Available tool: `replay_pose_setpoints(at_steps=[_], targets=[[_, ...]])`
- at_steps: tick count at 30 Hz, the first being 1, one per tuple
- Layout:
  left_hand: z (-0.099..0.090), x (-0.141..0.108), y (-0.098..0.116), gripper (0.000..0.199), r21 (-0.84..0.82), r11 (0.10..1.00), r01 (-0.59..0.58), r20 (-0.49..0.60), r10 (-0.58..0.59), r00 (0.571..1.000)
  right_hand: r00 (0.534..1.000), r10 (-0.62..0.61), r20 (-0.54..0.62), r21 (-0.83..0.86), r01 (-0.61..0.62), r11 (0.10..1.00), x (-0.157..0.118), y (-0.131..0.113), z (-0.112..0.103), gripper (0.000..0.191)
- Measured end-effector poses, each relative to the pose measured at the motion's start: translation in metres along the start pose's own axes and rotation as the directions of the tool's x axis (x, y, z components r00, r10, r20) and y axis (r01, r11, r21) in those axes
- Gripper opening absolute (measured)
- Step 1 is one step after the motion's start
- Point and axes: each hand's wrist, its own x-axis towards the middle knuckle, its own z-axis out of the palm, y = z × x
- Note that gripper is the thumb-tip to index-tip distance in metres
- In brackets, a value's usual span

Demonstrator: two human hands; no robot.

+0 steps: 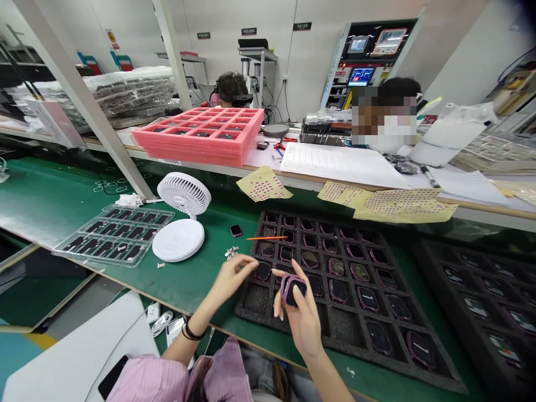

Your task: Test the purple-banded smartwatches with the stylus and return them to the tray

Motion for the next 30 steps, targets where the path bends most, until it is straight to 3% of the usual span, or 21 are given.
replay_pose_setpoints(at_steps=[2,5,8,12,17,20,22,26,30], targets=[[-0.018,0.008,-0.014,0.022,0.374,0.927,0.031,-0.268,0.076,0.960,1.000,-0.013,-0.010,-0.016,0.013,1.000,0.001,-0.003,-0.002,0.049],[-0.029,0.017,-0.031,0.020,0.577,0.804,0.144,-0.325,0.064,0.943,1.000,-0.018,-0.020,-0.028,0.017,0.999,0.002,-0.005,-0.005,0.047],[-0.029,0.023,-0.038,0.016,0.602,0.775,0.192,-0.307,0.002,0.952,1.000,-0.025,-0.018,-0.035,0.024,0.999,0.002,-0.004,-0.006,0.047],[-0.032,0.029,-0.039,0.011,0.562,0.804,0.195,-0.282,-0.036,0.959,0.999,-0.032,-0.034,-0.052,0.030,0.998,0.003,-0.005,-0.007,0.048],[-0.034,0.028,-0.016,0.018,0.474,0.873,0.111,-0.242,0.008,0.970,0.998,-0.037,-0.059,-0.019,0.036,0.999,0.005,-0.009,-0.007,0.049],[-0.012,0.017,0.019,0.027,0.190,0.977,-0.097,-0.238,0.142,0.961,0.994,-0.083,-0.077,0.002,0.083,0.997,0.007,-0.011,-0.005,0.050],[0.012,0.005,0.043,0.025,-0.023,0.975,-0.223,-0.204,0.214,0.955,0.989,-0.120,-0.084,0.016,0.122,0.992,0.008,-0.011,-0.004,0.051],[0.059,-0.016,0.071,0.023,-0.251,0.941,-0.229,-0.129,0.202,0.971,0.978,-0.148,-0.145,0.004,0.150,0.989,0.008,-0.010,-0.003,0.056],[0.082,-0.022,0.071,0.024,-0.312,0.930,-0.193,-0.120,0.163,0.979,0.965,-0.183,-0.187,-0.022,0.183,0.983,0.007,-0.009,-0.005,0.062]])
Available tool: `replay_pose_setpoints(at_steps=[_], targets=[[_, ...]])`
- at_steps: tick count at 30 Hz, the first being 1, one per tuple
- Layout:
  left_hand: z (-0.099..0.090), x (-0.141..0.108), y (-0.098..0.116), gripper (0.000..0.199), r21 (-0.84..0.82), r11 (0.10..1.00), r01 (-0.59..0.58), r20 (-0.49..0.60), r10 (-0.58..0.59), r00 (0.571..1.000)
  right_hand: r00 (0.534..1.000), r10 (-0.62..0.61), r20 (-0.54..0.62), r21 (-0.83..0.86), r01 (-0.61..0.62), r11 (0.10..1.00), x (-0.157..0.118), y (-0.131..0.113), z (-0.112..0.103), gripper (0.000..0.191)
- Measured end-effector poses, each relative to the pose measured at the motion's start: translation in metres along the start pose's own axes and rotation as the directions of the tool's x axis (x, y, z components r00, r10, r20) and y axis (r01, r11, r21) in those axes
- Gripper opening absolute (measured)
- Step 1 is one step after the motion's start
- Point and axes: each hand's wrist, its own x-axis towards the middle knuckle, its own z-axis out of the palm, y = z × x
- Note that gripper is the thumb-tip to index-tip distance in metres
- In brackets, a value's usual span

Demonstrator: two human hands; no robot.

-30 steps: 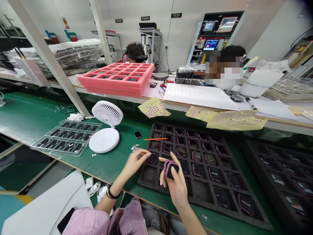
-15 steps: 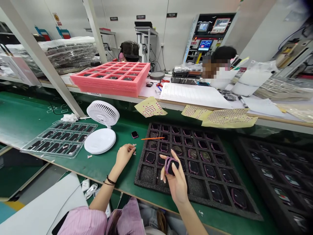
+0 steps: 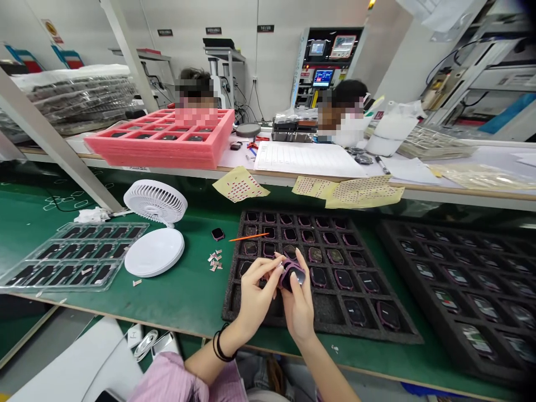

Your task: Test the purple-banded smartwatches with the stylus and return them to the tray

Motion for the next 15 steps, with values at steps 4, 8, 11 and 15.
replay_pose_setpoints(at_steps=[4,8,11,15], targets=[[0.0044,-0.0004,-0.0044,0.022,-0.015,1.000,0.001,-0.046,-0.002,0.999,0.999,-0.036,-0.011,-0.021,0.036,0.999,-0.0009,0.0009,-0.0013,0.063],[0.0077,-0.0015,-0.0022,0.021,-0.011,1.000,0.001,-0.060,-0.002,0.998,0.997,-0.082,0.002,-0.067,0.082,0.994,-0.0018,0.0018,-0.0019,0.060],[0.0097,-0.0044,-0.0025,0.022,0.043,0.998,-0.047,-0.046,0.049,0.998,0.989,-0.148,0.004,-0.110,0.147,0.983,-0.0011,0.0014,-0.0034,0.054],[0.0106,-0.0067,-0.0080,0.027,0.108,0.986,-0.123,-0.007,0.125,0.992,0.983,-0.186,-0.007,-0.097,0.184,0.978,0.0007,-0.0004,-0.0063,0.052]])
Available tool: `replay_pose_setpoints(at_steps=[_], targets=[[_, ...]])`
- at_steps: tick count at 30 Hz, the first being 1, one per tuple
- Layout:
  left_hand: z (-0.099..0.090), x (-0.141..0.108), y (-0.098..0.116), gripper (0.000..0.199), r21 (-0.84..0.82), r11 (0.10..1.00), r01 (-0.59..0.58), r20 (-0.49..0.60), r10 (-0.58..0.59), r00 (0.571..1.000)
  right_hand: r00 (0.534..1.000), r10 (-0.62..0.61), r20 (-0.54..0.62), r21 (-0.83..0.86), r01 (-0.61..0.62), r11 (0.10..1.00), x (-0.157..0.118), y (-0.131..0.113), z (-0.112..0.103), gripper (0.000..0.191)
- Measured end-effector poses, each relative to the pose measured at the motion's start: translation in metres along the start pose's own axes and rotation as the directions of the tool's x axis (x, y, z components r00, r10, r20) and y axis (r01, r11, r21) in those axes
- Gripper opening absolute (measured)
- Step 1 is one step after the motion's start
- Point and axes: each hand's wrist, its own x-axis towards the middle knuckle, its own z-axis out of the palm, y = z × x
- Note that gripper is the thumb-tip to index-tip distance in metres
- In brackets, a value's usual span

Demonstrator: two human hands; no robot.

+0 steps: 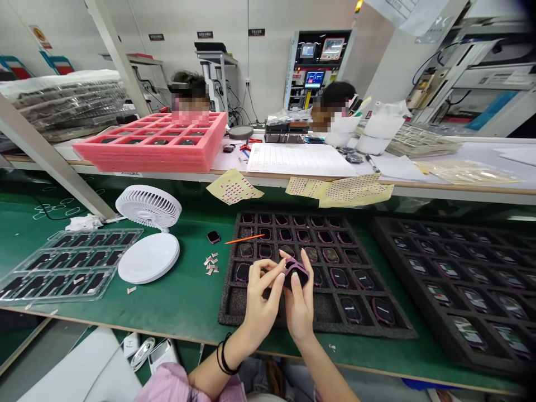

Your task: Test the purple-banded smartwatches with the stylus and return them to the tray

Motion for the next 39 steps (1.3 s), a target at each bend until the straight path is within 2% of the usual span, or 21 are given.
replay_pose_setpoints(at_steps=[7,10,13,18,20,22,24,26,28,30,33,36,37,39], targets=[[-0.004,0.006,-0.011,0.032,-0.169,0.986,-0.003,0.240,0.044,0.970,1.000,0.002,-0.009,0.023,-0.002,1.000,0.002,-0.002,-0.003,0.054],[-0.007,0.007,-0.015,0.033,-0.237,0.970,0.061,0.323,0.019,0.946,1.000,0.004,-0.012,0.008,-0.004,1.000,0.002,-0.002,-0.004,0.053],[-0.006,0.006,-0.019,0.035,-0.292,0.948,0.127,0.353,-0.016,0.935,1.000,-0.018,0.005,-0.028,0.019,0.999,0.000,-0.003,-0.005,0.052],[-0.006,0.005,-0.022,0.034,-0.267,0.959,0.099,0.361,0.004,0.933,1.000,-0.026,0.015,-0.063,0.027,0.998,0.003,-0.007,-0.009,0.051],[-0.009,0.007,-0.023,0.039,-0.162,0.986,0.050,0.392,0.018,0.920,1.000,-0.020,0.022,-0.129,0.023,0.991,0.008,-0.008,-0.013,0.052],[-0.012,0.010,-0.023,0.050,-0.002,0.998,-0.064,0.390,0.059,0.919,0.999,0.004,0.040,-0.235,0.005,0.972,0.014,-0.010,-0.019,0.056],[-0.015,0.013,-0.025,0.060,0.156,0.963,-0.220,0.352,0.154,0.923,0.997,0.033,0.066,-0.360,-0.007,0.933,0.018,-0.010,-0.025,0.062],[-0.015,0.016,-0.027,0.063,0.256,0.903,-0.345,0.351,0.246,0.904,0.995,0.028,0.098,-0.473,0.021,0.881,0.019,-0.010,-0.029,0.065],[-0.014,0.017,-0.029,0.061,0.291,0.867,-0.405,0.401,0.274,0.874,0.993,0.001,0.120,-0.548,0.066,0.834,0.018,-0.008,-0.030,0.066],[-0.013,0.018,-0.032,0.060,0.307,0.860,-0.407,0.434,0.254,0.864,0.991,0.005,0.132,-0.577,0.073,0.814,0.015,-0.008,-0.028,0.066],[-0.014,0.018,-0.034,0.057,0.320,0.872,-0.371,0.399,0.231,0.887,0.986,0.085,0.142,-0.518,0.001,0.855,0.014,-0.009,-0.027,0.069],[-0.018,0.019,-0.033,0.050,0.292,0.883,-0.367,0.386,0.243,0.890,0.950,0.244,0.197,-0.308,-0.176,0.935,0.019,-0.016,-0.033,0.068],[-0.020,0.019,-0.032,0.049,0.279,0.882,-0.379,0.394,0.255,0.883,0.913,0.328,0.241,-0.247,-0.269,0.931,0.022,-0.019,-0.036,0.065],[-0.022,0.018,-0.031,0.049,0.250,0.867,-0.431,0.421,0.304,0.855,0.797,0.493,0.349,-0.207,-0.447,0.870,0.028,-0.025,-0.043,0.056]])
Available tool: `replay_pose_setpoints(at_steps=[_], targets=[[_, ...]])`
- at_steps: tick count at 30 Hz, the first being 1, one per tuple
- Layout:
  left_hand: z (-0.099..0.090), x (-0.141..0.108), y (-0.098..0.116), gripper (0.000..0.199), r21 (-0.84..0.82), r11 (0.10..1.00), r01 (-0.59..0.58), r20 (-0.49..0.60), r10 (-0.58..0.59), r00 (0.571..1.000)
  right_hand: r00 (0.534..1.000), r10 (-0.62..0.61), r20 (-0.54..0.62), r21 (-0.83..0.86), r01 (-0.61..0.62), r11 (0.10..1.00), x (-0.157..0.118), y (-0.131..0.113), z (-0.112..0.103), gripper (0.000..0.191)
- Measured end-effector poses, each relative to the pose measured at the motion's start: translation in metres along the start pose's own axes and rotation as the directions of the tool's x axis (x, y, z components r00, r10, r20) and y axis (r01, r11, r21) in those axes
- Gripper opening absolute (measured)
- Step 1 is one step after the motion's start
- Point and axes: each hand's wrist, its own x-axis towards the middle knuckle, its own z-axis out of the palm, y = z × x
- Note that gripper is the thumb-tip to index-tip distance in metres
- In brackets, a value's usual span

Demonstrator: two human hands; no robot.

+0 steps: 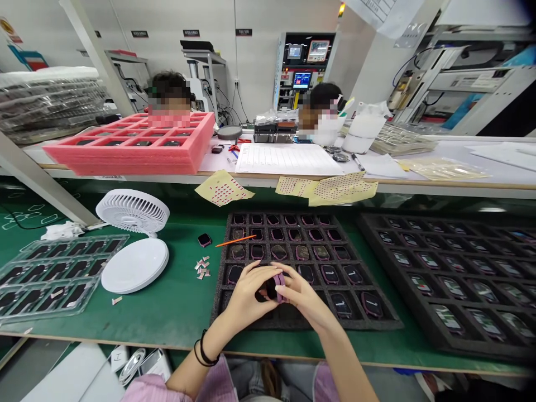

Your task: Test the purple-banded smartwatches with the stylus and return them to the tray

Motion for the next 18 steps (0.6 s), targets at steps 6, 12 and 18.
replay_pose_setpoints(at_steps=[6,12,18], targets=[[0.000,-0.004,0.001,0.045,0.001,0.989,-0.145,0.006,0.145,0.989,0.961,0.161,0.223,0.044,-0.175,0.984,-0.001,-0.008,-0.009,0.046],[-0.003,-0.005,0.001,0.043,0.039,0.988,-0.151,0.108,0.146,0.983,0.977,0.145,0.156,0.148,-0.169,0.975,-0.003,0.007,-0.010,0.050],[0.002,-0.011,-0.006,0.052,0.047,0.986,-0.161,0.168,0.151,0.974,0.989,0.119,0.083,0.203,-0.134,0.970,-0.006,0.015,-0.010,0.049]])
